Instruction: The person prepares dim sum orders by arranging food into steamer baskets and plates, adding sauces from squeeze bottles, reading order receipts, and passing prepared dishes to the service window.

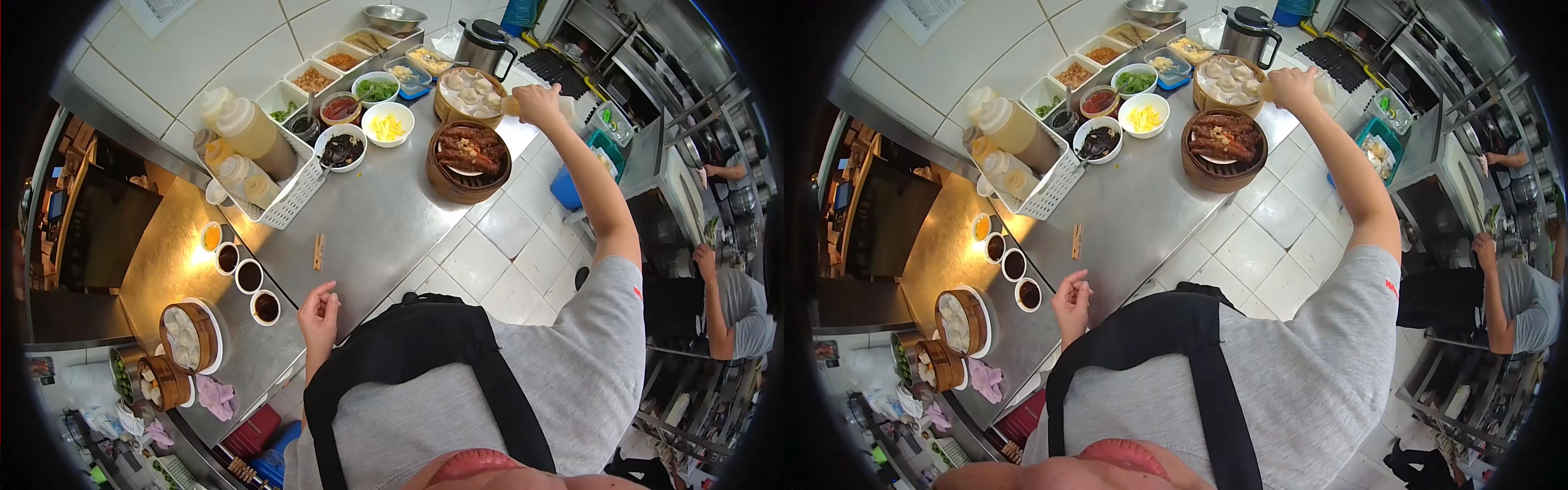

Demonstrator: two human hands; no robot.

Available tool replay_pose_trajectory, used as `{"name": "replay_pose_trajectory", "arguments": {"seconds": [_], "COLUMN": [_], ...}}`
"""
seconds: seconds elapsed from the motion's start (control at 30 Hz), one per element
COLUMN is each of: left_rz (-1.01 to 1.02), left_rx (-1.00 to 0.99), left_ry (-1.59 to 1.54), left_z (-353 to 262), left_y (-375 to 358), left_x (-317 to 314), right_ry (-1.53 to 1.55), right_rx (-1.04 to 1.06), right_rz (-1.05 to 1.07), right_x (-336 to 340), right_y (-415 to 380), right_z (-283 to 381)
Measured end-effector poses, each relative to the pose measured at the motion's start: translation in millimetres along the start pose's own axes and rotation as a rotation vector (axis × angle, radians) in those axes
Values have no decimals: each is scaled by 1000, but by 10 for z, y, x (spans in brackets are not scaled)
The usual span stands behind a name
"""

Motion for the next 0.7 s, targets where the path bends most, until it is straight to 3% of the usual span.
{"name": "replay_pose_trajectory", "arguments": {"seconds": [0.17,0.27,0.4,0.53,0.63,0.7], "left_rz": [-46,-59,-72,-85,-106,-102], "left_rx": [42,50,63,56,71,79], "left_ry": [-29,-37,-24,-30,-34,-47], "left_z": [19,-8,6,43,84,67], "left_y": [-13,4,-2,-26,-21,1], "left_x": [11,11,44,63,58,33], "right_ry": [-38,18,27,-31,-10,45], "right_rx": [27,-28,132,-19,50,80], "right_rz": [-6,-118,-96,-48,-123,-396], "right_x": [93,169,208,156,107,190], "right_y": [230,367,396,501,541,553], "right_z": [170,278,382,206,161,204]}}
Point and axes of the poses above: each hand's wrist, its own y-axis towards the middle knuckle, its own x-axis out of the back of the hand, z = x × y, the point moved 5 cm from there along y, towards the middle knuckle, and after that the axes turned 1 degree about z, right-handed, at the moved point
